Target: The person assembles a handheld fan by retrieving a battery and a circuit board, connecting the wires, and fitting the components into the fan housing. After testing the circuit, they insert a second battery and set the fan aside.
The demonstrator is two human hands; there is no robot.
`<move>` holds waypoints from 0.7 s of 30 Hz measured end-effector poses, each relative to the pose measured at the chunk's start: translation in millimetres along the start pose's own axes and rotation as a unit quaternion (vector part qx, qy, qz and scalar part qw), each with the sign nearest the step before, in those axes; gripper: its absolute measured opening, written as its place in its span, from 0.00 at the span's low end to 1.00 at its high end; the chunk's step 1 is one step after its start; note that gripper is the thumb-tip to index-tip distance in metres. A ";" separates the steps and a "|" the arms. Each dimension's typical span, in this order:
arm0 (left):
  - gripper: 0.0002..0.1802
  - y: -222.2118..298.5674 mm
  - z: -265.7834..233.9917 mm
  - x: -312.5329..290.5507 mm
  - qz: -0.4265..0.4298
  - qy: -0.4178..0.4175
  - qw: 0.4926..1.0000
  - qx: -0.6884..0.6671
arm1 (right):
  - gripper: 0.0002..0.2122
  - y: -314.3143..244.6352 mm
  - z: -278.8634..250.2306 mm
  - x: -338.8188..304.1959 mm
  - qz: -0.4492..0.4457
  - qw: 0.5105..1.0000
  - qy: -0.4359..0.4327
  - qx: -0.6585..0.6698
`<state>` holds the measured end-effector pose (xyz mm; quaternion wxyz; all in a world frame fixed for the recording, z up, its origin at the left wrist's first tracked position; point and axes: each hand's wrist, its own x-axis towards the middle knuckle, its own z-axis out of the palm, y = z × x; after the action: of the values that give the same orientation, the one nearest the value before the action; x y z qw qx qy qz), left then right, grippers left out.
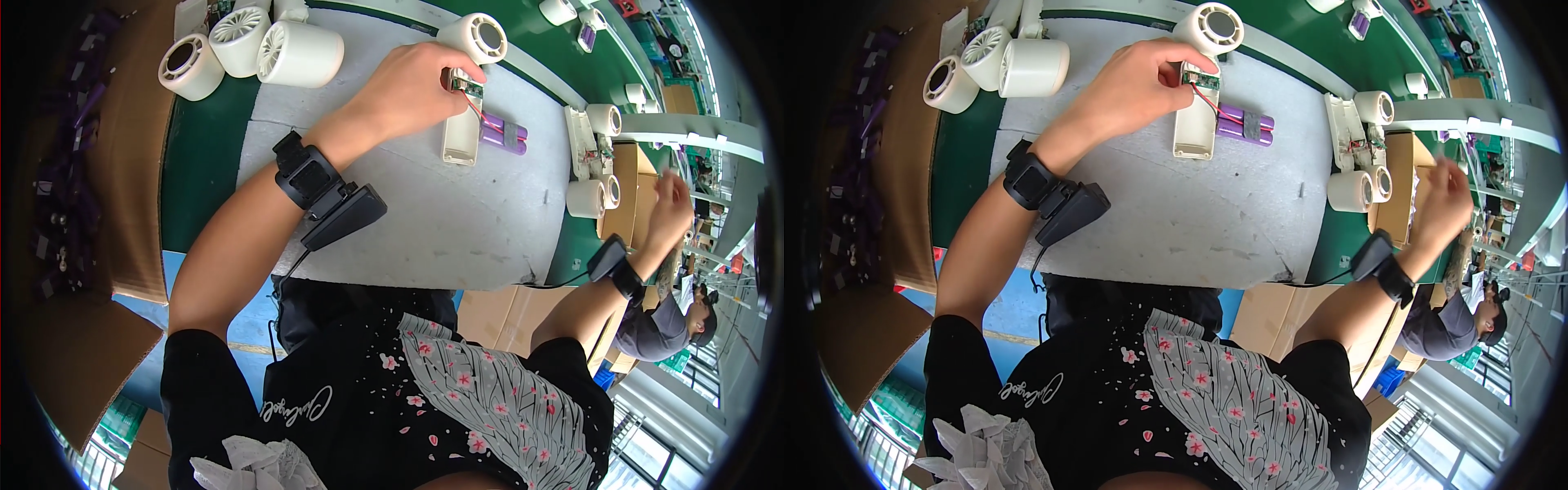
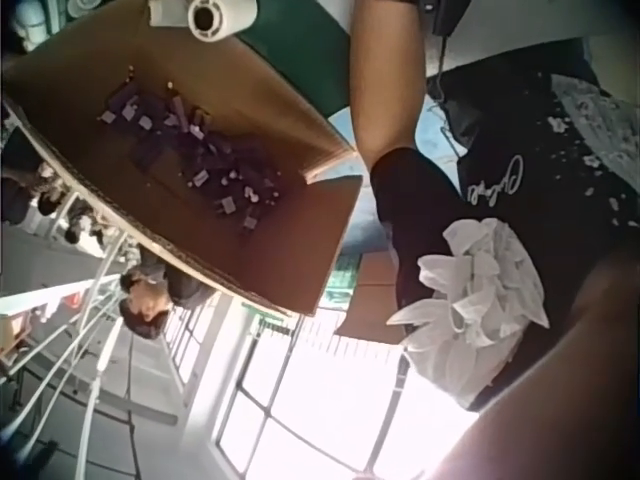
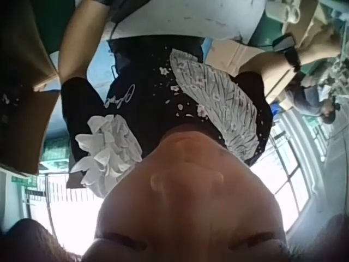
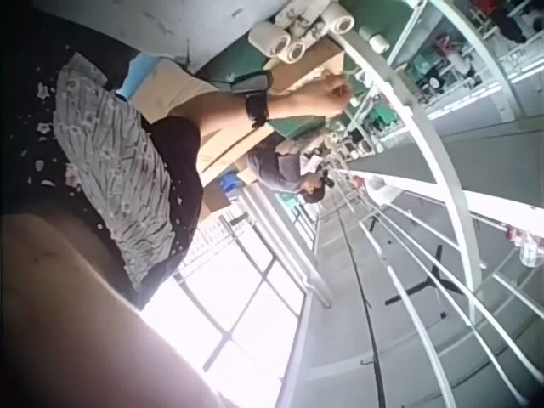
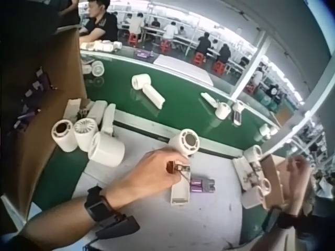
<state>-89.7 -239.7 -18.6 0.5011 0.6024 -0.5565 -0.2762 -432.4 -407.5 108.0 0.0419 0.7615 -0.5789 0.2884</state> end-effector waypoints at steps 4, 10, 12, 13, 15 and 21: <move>0.15 -0.1 0.7 0.5 -0.001 0.013 1.000 -0.006 | 0.12 6.7 2.8 3.5 0.003 0.998 -0.021 0.055; 0.16 -0.6 -5.0 -5.5 -0.019 -0.001 1.000 -0.022 | 0.12 -140.5 61.0 -70.6 -0.294 0.884 -0.295 0.210; 0.17 1.2 -0.9 -2.7 -0.011 -0.005 0.999 -0.037 | 0.12 -135.0 77.7 -72.4 -0.335 0.869 -0.290 0.220; 0.17 2.1 -1.4 -1.5 -0.010 -0.003 0.999 -0.043 | 0.12 -131.6 81.9 -72.0 -0.303 0.865 -0.318 0.243; 0.17 5.9 -0.6 -1.8 -0.013 -0.010 0.999 -0.033 | 0.10 -128.0 88.2 -72.7 -0.236 0.848 -0.377 0.289; 0.18 6.3 -2.5 -4.7 -0.008 -0.019 1.000 -0.022 | 0.08 -126.8 95.9 -74.1 -0.209 0.852 -0.380 0.294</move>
<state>-91.1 -233.8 -13.1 0.5012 0.5903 -0.5547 -0.3045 -292.2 -340.7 26.5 -0.3477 0.8914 -0.2656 0.1181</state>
